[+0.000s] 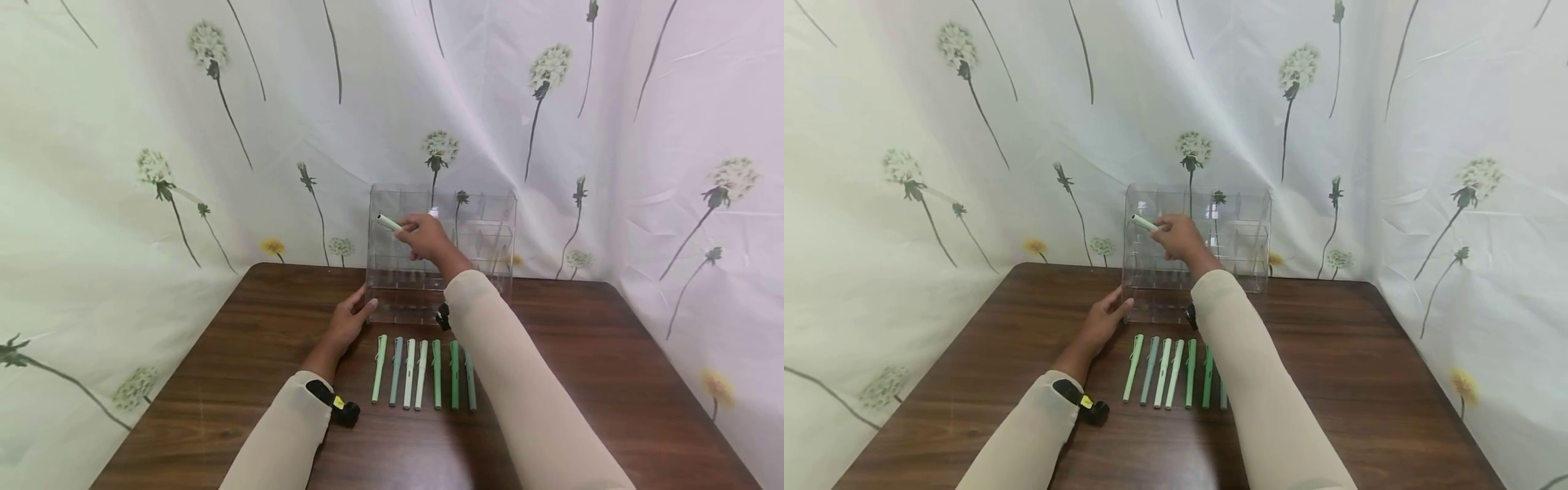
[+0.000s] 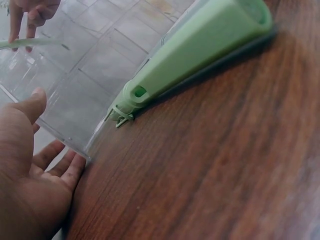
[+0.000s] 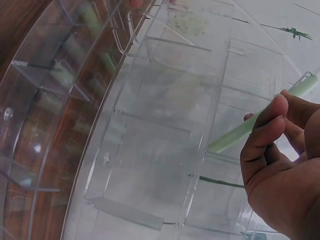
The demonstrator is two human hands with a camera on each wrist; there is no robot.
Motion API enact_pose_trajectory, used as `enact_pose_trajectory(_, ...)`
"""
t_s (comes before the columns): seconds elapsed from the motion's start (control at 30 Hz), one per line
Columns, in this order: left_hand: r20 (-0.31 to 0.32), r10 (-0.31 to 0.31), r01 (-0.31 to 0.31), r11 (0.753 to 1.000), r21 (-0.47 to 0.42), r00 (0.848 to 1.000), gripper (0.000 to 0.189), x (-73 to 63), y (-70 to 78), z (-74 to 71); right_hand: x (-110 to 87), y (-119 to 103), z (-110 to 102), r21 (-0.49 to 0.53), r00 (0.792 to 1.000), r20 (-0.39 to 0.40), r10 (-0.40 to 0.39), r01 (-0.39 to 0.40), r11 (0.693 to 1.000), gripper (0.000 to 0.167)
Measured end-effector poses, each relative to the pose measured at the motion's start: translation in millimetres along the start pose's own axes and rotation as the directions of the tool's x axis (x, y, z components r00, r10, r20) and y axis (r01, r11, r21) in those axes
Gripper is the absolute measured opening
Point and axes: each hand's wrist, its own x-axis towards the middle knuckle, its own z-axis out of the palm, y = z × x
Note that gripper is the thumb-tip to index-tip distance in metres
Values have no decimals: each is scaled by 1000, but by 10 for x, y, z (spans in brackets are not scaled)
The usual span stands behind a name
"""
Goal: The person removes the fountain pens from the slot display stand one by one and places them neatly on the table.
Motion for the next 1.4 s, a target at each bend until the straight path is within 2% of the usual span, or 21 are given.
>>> enact_pose_trajectory(0.63,-11,-15,15,1000,-6,1000,68,2,10,21,18,-42,35,43,997,-67,27,-24,999,31)
enact_pose_trajectory(0.93,-16,-2,2,1000,-13,1000,68,3,14,19,47,-72,-18,-2,991,-128,-32,32,999,33)
enact_pose_trajectory(1.4,-9,2,-2,1000,-13,1000,69,-7,20,18,-33,-265,-223,-29,980,-164,-115,111,993,35)
